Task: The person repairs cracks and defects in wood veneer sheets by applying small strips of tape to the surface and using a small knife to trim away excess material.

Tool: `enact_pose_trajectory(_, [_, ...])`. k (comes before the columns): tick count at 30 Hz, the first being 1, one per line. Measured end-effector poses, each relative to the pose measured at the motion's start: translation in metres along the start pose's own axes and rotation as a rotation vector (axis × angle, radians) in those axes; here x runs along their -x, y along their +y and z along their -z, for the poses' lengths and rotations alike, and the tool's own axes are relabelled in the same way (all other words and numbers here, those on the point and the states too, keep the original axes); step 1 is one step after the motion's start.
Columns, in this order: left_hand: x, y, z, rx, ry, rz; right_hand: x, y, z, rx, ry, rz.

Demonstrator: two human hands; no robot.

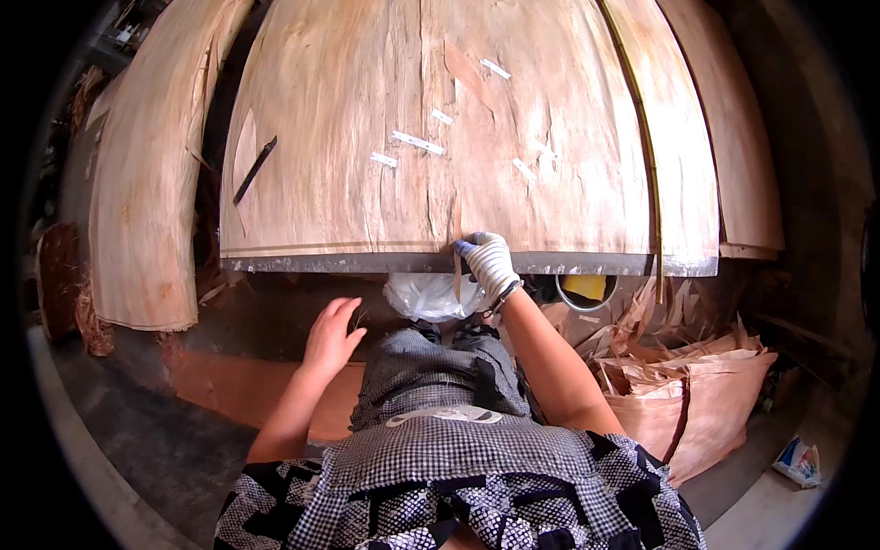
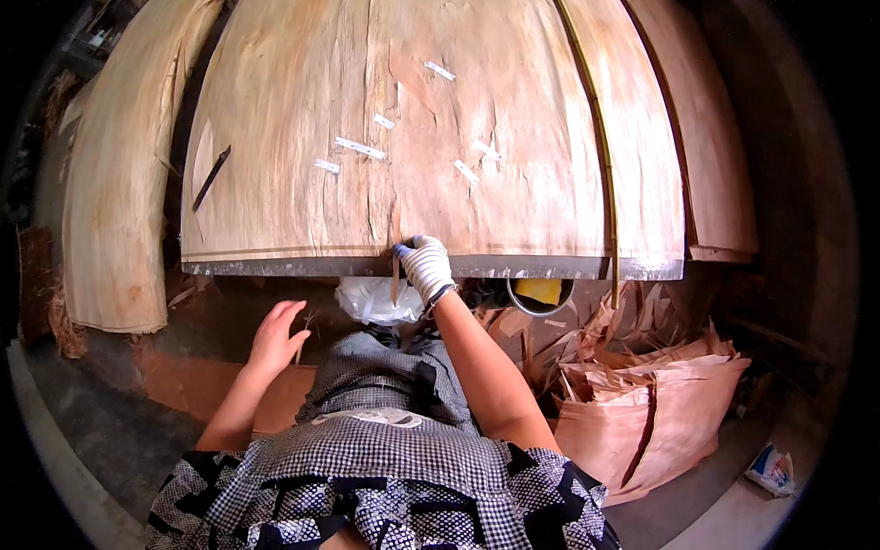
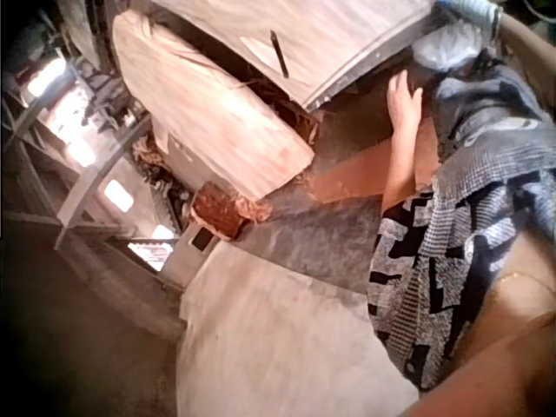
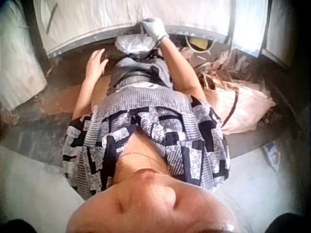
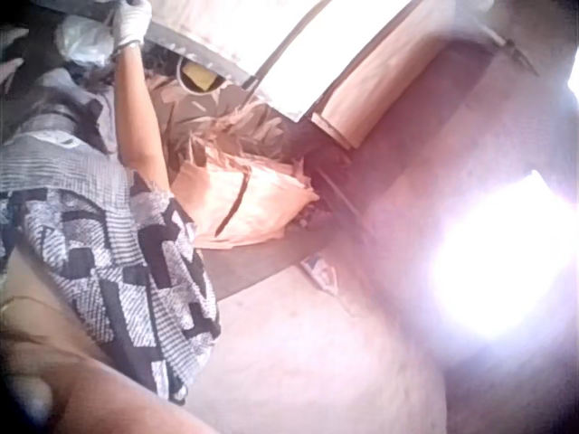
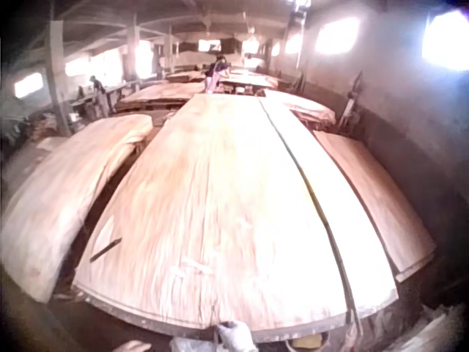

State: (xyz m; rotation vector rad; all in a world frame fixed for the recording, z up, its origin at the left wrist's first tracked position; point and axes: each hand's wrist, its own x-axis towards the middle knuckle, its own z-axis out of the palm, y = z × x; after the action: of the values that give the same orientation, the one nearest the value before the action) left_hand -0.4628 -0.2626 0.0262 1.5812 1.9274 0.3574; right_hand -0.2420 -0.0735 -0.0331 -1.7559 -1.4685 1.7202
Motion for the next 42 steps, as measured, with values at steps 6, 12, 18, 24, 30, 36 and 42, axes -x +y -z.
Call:
enact_pose_trajectory(6, [-0.086, 0.051, -0.006, -0.095, 0.117, -0.305, -0.014, 0.003, 0.007, 0.041, -0.07, -0.056])
enact_pose_trajectory(12, [-0.157, 0.069, -0.031, -0.347, 0.005, -0.684, -0.015, 0.001, 0.005, 0.106, -0.055, -0.067])
enact_pose_trajectory(18, [-0.161, 0.061, -0.04, -0.443, -0.07, -0.702, 0.021, 0.007, -0.004, -0.12, -0.029, -0.121])
enact_pose_trajectory(24, [-0.168, 0.056, -0.021, -0.352, -0.289, -0.773, 0.04, 0.02, -0.011, -0.359, -0.06, -0.217])
enact_pose_trajectory(30, [-0.169, 0.052, -0.024, -0.395, -0.278, -0.766, 0.042, 0.022, -0.008, -0.337, -0.042, -0.202])
enact_pose_trajectory(36, [-0.169, 0.052, -0.027, -0.526, -0.241, -0.807, 0.042, 0.025, -0.011, -0.376, -0.028, -0.211])
enact_pose_trajectory(42, [-0.171, 0.052, -0.021, -0.408, -0.28, -0.849, 0.041, 0.029, -0.017, -0.344, -0.013, -0.226])
